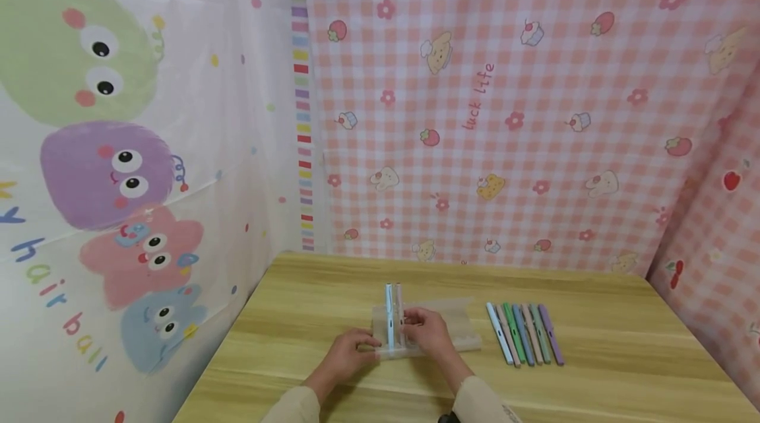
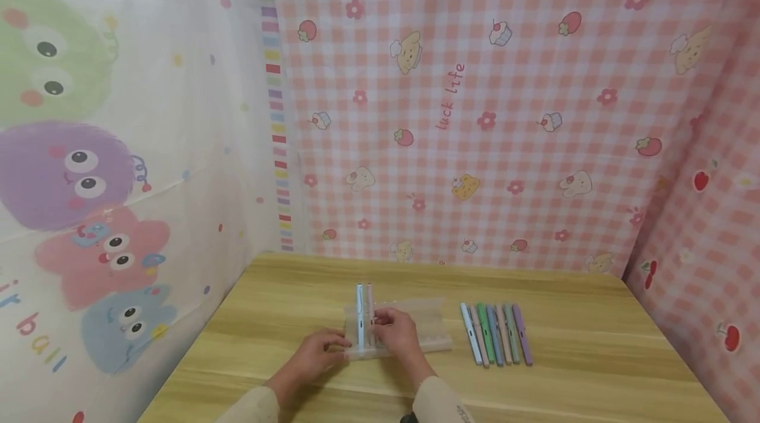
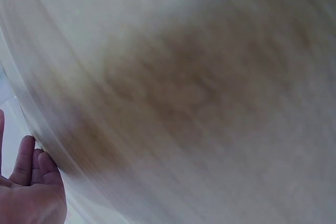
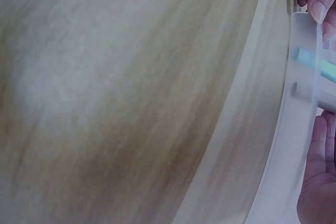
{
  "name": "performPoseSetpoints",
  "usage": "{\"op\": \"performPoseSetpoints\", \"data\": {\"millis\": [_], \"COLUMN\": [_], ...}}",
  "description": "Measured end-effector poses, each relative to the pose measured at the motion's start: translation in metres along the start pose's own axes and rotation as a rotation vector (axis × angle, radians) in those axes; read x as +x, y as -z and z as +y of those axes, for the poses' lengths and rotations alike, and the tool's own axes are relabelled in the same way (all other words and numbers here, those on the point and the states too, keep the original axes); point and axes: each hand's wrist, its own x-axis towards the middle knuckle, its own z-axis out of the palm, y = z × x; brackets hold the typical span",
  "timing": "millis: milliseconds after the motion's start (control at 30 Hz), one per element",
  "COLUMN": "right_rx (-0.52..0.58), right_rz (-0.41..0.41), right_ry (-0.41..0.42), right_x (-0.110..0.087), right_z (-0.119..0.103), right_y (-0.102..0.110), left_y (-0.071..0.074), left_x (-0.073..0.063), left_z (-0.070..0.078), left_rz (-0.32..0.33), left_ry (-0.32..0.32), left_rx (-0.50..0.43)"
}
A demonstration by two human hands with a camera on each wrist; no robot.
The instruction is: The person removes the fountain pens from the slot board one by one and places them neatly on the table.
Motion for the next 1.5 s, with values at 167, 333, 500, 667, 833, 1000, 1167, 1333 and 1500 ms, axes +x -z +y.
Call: {"op": "performPoseSetpoints", "data": {"millis": [167, 333, 500, 667, 833, 1000, 1167, 1333, 1500], "right_rx": [0.062, 0.169, 0.209, 0.244, 0.252, 0.262, 0.252, 0.234, 0.178], "right_rz": [0.022, 0.042, 0.072, 0.109, 0.153, 0.168, 0.159, 0.152, 0.163], "right_ry": [-0.005, -0.033, -0.069, -0.097, -0.123, -0.145, -0.146, -0.169, -0.198], "right_x": [0.001, 0.003, 0.005, 0.009, 0.015, 0.016, 0.016, 0.014, 0.008], "right_z": [-0.001, -0.011, -0.022, -0.029, -0.027, -0.026, -0.022, -0.013, -0.005], "right_y": [0.002, 0.008, 0.02, 0.038, 0.064, 0.095, 0.125, 0.154, 0.182], "left_y": [-0.001, -0.001, -0.001, -0.001, -0.001, -0.001, -0.001, -0.002, -0.002], "left_x": [0.001, 0.001, 0.001, 0.0, 0.0, 0.0, -0.001, 0.0, -0.001], "left_z": [-0.001, -0.002, -0.003, -0.001, 0.0, 0.001, 0.001, 0.0, 0.001], "left_rz": [0.002, -0.003, -0.002, 0.002, 0.0, 0.005, 0.011, 0.013, 0.017], "left_ry": [-0.009, 0.0, -0.019, -0.047, -0.046, -0.03, -0.023, -0.029, -0.035], "left_rx": [0.015, 0.029, 0.032, 0.025, 0.017, 0.014, 0.014, 0.013, 0.015]}}
